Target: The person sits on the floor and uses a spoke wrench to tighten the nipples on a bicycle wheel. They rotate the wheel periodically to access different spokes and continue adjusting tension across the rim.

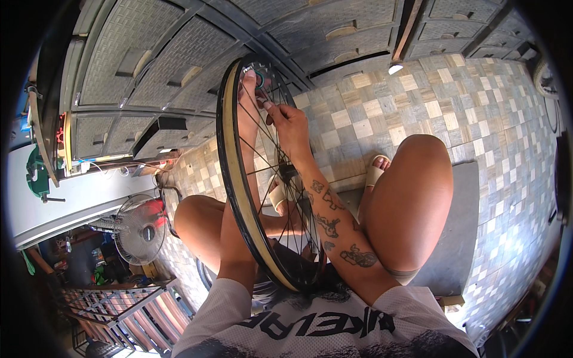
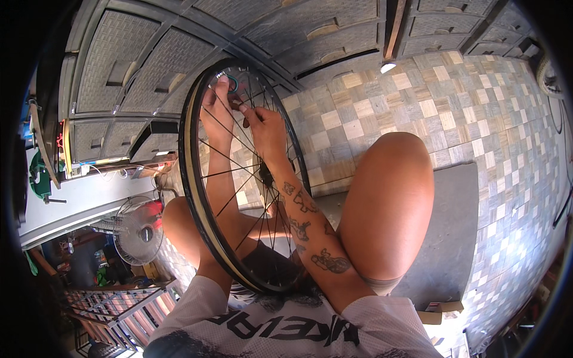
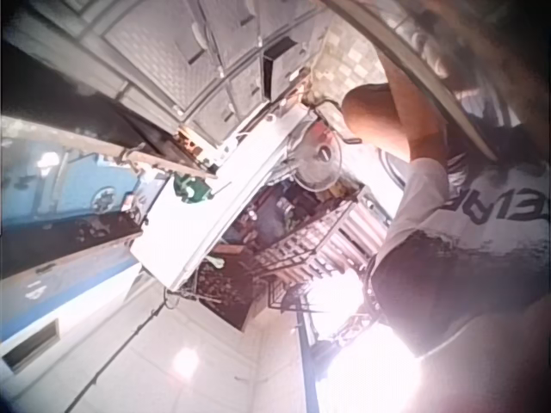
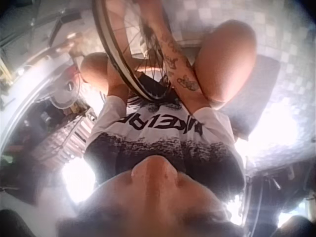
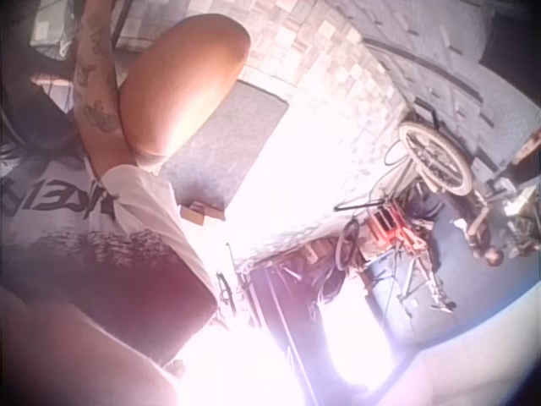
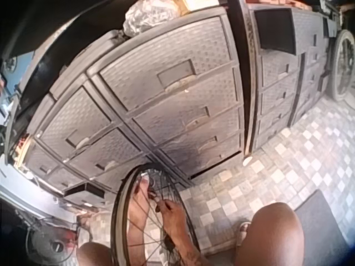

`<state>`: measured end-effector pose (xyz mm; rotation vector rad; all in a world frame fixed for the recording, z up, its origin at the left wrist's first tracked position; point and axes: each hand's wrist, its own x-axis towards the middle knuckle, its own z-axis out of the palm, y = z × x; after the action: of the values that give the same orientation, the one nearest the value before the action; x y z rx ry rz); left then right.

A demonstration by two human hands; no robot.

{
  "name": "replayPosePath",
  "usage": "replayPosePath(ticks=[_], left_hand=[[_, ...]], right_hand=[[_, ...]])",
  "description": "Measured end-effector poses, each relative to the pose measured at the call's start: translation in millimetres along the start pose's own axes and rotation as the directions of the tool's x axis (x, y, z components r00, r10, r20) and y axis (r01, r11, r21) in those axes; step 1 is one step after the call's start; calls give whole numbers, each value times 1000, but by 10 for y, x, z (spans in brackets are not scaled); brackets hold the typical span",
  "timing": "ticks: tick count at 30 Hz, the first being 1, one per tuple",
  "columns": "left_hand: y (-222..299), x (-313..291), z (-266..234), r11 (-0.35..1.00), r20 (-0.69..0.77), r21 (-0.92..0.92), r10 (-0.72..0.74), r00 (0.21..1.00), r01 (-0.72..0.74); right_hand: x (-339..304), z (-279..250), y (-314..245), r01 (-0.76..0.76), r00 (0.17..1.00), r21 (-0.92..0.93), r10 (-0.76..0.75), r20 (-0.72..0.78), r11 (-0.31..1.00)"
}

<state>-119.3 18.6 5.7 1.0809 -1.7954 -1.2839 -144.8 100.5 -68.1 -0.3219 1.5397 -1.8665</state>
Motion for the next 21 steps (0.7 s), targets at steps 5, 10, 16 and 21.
replayPosePath(ticks=[5,10,16,21], left_hand=[[-20,125,-35,811,401,-439,-208,892,386],[-173,100,-102,456,568,-690,-141,811,563],[-289,18,-225,473,410,-767,-160,898,434],[-351,-28,-149,539,244,-800,-113,963,265]], right_hand=[[4,-15,26,-7,1000,4,7,-7,1000],[2,-14,94,32,1000,36,-32,0,999],[-43,82,59,9,1000,-2,-8,30,1000],[-59,62,38,-12,1000,-47,13,23,999]])
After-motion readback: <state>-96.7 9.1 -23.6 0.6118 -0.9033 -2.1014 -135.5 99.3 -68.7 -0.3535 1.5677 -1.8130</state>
